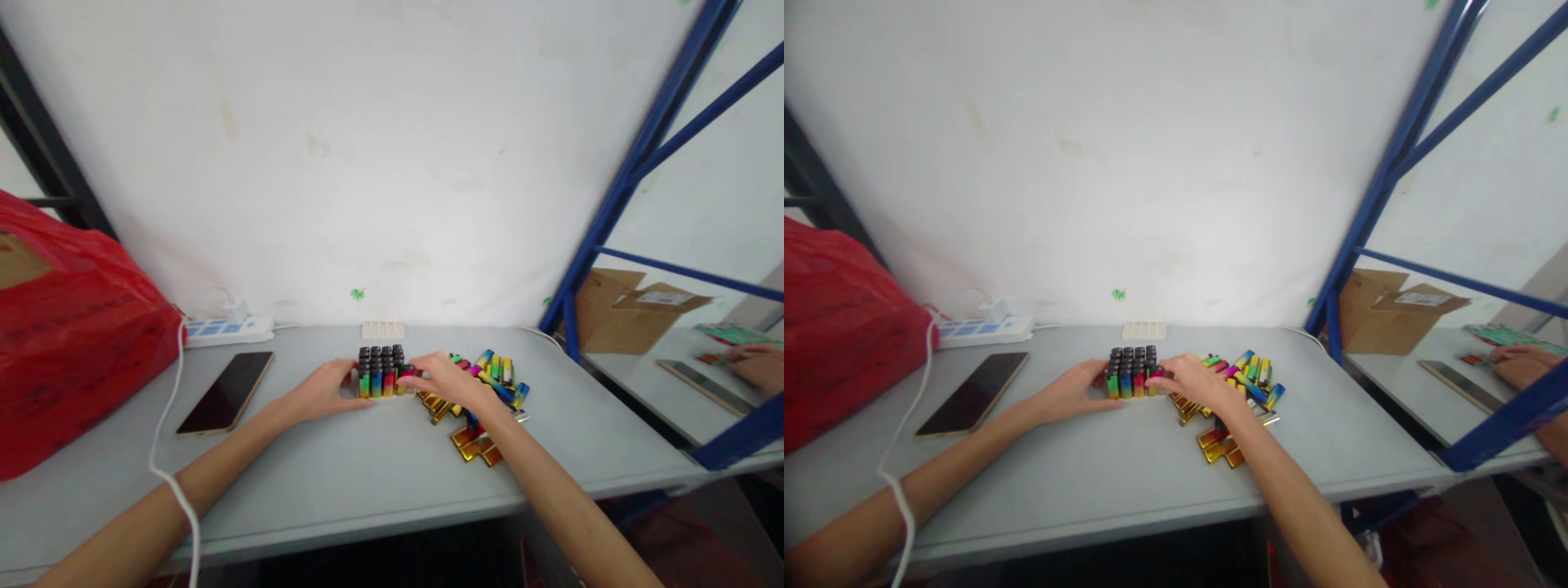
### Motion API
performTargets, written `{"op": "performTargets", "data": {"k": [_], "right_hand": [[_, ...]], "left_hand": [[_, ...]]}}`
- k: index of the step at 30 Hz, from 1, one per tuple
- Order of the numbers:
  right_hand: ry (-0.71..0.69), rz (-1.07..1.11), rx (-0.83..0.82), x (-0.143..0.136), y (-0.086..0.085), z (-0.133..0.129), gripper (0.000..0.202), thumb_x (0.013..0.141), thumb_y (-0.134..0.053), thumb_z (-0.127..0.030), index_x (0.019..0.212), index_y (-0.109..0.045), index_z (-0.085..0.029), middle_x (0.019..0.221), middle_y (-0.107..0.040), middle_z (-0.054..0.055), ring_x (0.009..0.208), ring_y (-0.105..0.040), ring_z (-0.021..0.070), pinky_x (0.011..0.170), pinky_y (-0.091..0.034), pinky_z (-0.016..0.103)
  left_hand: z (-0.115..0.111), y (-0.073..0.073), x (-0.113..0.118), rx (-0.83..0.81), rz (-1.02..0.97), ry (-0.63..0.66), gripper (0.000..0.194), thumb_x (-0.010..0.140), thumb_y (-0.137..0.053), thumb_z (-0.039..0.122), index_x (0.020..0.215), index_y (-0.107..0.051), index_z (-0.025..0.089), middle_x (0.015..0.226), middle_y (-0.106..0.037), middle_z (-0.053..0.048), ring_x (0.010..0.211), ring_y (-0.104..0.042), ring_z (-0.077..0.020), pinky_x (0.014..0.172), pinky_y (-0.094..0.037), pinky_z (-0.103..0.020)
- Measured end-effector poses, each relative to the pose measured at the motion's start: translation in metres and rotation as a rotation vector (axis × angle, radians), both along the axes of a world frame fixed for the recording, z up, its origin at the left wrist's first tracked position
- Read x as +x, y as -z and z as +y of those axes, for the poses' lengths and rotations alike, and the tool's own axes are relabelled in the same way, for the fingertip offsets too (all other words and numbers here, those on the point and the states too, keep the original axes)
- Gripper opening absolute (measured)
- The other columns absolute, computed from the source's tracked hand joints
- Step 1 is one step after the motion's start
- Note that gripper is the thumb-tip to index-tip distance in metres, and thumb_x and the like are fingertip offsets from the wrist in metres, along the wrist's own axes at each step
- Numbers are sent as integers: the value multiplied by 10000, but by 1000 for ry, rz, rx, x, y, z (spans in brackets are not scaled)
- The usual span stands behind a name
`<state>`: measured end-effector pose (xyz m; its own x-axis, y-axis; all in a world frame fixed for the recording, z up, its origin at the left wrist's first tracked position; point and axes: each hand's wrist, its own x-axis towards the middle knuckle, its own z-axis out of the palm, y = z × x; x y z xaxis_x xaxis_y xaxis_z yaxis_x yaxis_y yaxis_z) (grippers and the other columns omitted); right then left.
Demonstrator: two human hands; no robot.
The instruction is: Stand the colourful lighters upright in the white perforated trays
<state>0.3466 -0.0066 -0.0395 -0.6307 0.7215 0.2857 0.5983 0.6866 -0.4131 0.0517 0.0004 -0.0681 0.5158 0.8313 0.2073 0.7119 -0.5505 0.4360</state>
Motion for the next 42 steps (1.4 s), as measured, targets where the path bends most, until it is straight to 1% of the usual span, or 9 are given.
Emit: {"op": "performTargets", "data": {"k": [7,11,16,21,25,28,31,38,42], "right_hand": [[16,-77,29,-11,-4,-6,434,1013,-623,-568,862,-719,-173,751,-702,34,634,-541,154,614,-321,260],[-34,-56,-36,-7,-5,-6,391,1032,-613,-533,923,-744,-182,723,-702,7,602,-547,141,600,-329,246],[142,-186,131,-10,5,-4,529,1003,-594,-627,757,-756,-187,611,-651,43,556,-525,157,570,-268,284],[71,-173,80,-3,5,3,606,1005,-553,-675,692,-737,-189,545,-598,11,525,-477,134,568,-269,278],[224,-83,101,34,0,22,503,1122,-435,-459,859,-757,-175,758,-744,49,695,-636,155,714,-414,258],[361,-136,111,62,7,40,256,1074,-530,-253,1152,-756,-160,1091,-800,115,1017,-726,213,941,-478,295],[382,-220,63,78,19,52,278,1010,-601,-188,1243,-747,-143,1304,-747,157,1232,-683,257,1091,-462,345],[333,-203,28,80,31,60,293,1013,-619,-260,1232,-768,-134,1240,-756,182,1188,-693,293,1085,-485,398],[268,-187,12,80,33,63,266,1021,-599,-251,1176,-791,-152,1146,-763,165,1131,-689,277,1062,-491,394]], "left_hand": [[2,3,0,16,-8,-7,637,736,-732,759,1043,-701,202,922,-722,-69,822,-643,-263,750,-477,-343],[-1,-1,1,17,5,-14,623,741,-726,763,1018,-690,206,902,-710,-61,824,-643,-265,749,-486,-344],[-3,-4,1,6,32,-24,620,747,-733,749,1021,-688,194,909,-704,-66,834,-644,-272,745,-485,-348],[0,-3,1,6,56,-25,617,772,-711,763,1014,-663,198,918,-704,-69,835,-650,-273,757,-492,-357],[2,-2,1,-13,39,-31,620,746,-725,773,980,-665,201,909,-704,-66,828,-652,-274,752,-502,-362],[2,-1,1,-23,18,-34,634,733,-738,767,1006,-677,198,929,-714,-70,836,-656,-281,757,-511,-374],[2,-2,1,-19,15,-28,646,738,-738,762,1033,-683,190,934,-717,-78,845,-656,-289,769,-514,-389],[4,-6,-1,-75,31,-18,622,755,-732,734,1046,-701,185,937,-717,-70,836,-642,-269,747,-492,-357],[7,-9,-8,-6,66,-34,617,705,-760,757,933,-710,186,906,-706,-64,854,-651,-282,776,-500,-357]]}}
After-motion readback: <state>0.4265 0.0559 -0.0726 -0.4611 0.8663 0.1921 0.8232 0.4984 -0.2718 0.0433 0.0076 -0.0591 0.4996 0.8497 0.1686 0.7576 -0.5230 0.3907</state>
